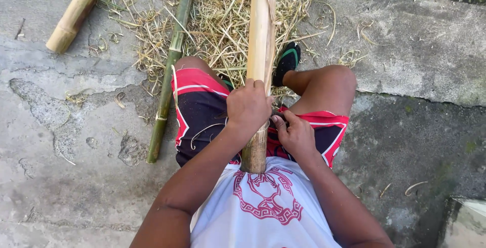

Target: Stripping the outer layer of a bamboo pole using a sickle-like tool.

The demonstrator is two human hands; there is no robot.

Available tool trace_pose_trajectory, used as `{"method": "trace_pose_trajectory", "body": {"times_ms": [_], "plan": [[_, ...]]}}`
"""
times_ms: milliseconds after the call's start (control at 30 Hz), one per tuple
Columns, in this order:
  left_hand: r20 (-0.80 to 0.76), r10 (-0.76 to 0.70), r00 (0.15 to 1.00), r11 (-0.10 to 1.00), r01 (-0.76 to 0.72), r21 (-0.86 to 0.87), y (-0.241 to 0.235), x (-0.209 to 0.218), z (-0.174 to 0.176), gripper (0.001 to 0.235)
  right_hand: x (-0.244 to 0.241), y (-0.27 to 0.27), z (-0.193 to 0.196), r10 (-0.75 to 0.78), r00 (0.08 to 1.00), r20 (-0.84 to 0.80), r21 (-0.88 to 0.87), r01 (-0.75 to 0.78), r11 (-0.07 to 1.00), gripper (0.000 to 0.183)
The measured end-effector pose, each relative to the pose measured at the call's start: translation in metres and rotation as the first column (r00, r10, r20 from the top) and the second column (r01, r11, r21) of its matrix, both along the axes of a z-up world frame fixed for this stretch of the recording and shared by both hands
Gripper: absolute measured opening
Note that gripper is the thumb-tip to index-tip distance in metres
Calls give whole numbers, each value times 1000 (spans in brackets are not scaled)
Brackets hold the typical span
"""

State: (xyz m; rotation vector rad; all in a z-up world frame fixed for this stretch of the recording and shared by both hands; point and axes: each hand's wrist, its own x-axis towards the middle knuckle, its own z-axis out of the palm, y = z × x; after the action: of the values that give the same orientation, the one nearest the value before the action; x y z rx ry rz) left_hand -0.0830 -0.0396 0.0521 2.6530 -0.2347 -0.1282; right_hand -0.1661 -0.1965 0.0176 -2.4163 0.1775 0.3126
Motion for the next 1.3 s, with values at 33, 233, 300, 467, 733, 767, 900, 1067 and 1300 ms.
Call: {"method": "trace_pose_trajectory", "body": {"times_ms": [33,233,300,467,733,767,900,1067,1300], "plan": [[-2,1,1000,1000,-1,-3,-1,-1,-5,41,0,-2,5,1,1000,-2,-3,-1,1000,36],[-316,68,946,984,-115,-134,20,-1,-5,21,-5,1,14,-16,999,52,-46,18,999,38],[-290,18,957,945,-111,-307,31,-1,-4,22,-3,2,15,-20,1000,3,-58,20,998,41],[-350,45,936,849,-221,-480,43,-7,-18,22,0,3,18,-25,995,-97,-59,19,998,43],[-419,101,902,445,-418,-792,68,15,-45,36,-3,0,14,-48,990,-135,-35,44,998,45],[-210,233,950,596,-310,-741,72,17,-39,44,-3,0,14,-66,981,-180,5,68,998,44],[-251,21,968,948,-99,-302,67,8,6,52,3,-11,-3,-79,991,-112,139,95,986,36],[-171,-22,985,985,-8,-173,50,30,-12,24,63,-11,-22,-99,993,-57,124,105,987,35],[38,37,999,996,-33,-81,23,168,-49,18,211,-32,-100,-118,992,46,448,85,890,36]]}}
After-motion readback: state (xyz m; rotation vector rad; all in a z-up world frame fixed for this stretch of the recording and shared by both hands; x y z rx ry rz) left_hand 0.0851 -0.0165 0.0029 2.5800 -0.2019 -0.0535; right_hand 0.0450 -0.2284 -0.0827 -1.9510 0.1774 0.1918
